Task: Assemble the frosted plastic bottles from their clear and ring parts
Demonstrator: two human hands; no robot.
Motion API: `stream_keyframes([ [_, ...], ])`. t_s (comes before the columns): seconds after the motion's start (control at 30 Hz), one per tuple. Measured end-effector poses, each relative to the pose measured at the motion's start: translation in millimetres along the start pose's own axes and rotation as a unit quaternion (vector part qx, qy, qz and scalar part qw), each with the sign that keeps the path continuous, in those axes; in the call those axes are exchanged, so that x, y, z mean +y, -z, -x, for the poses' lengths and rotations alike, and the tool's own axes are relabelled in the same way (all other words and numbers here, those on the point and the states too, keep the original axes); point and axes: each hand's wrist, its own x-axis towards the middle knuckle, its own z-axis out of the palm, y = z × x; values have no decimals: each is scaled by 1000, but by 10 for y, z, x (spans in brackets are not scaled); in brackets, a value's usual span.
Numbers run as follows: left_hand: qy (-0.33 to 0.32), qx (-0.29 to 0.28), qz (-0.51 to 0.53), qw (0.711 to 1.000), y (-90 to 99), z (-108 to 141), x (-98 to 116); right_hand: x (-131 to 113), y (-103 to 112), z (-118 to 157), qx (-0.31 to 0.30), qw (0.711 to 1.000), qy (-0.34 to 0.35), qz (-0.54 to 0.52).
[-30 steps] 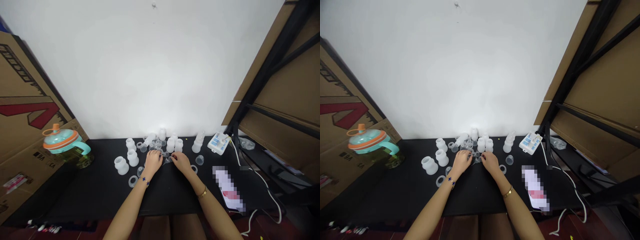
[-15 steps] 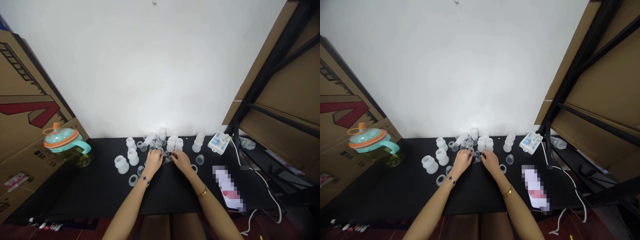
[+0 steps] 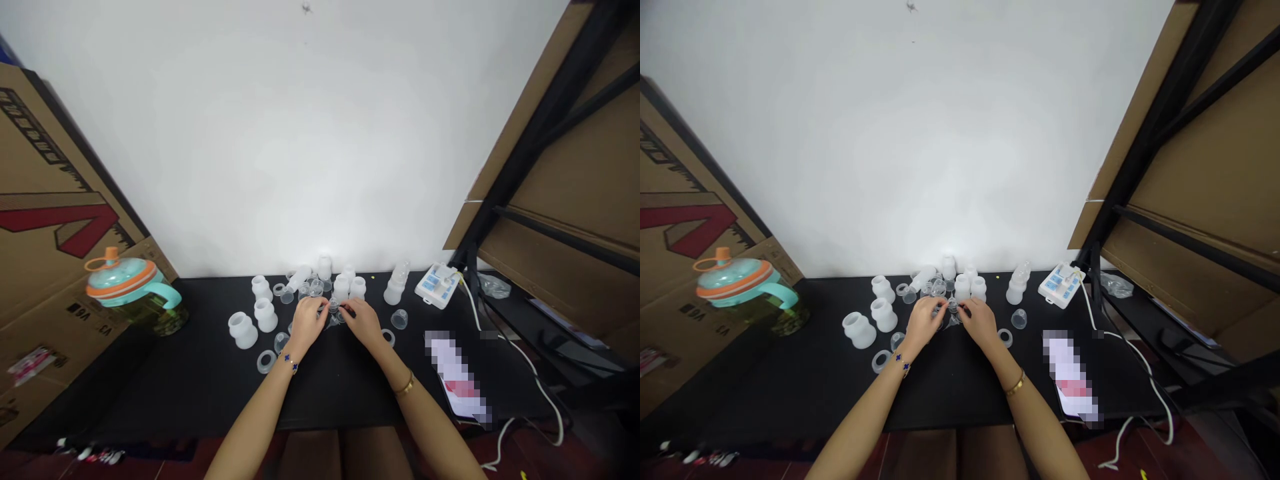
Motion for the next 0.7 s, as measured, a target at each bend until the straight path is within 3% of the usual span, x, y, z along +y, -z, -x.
stream_keyframes([
  [0.2, -35, 24, 25, 999, 33, 8, 46, 8, -11, 7, 21, 1000, 17, -16],
  [0.7, -22, 24, 48, 998, 15, 39, 80, 10, 10, 8, 44, 998, 17, -40],
])
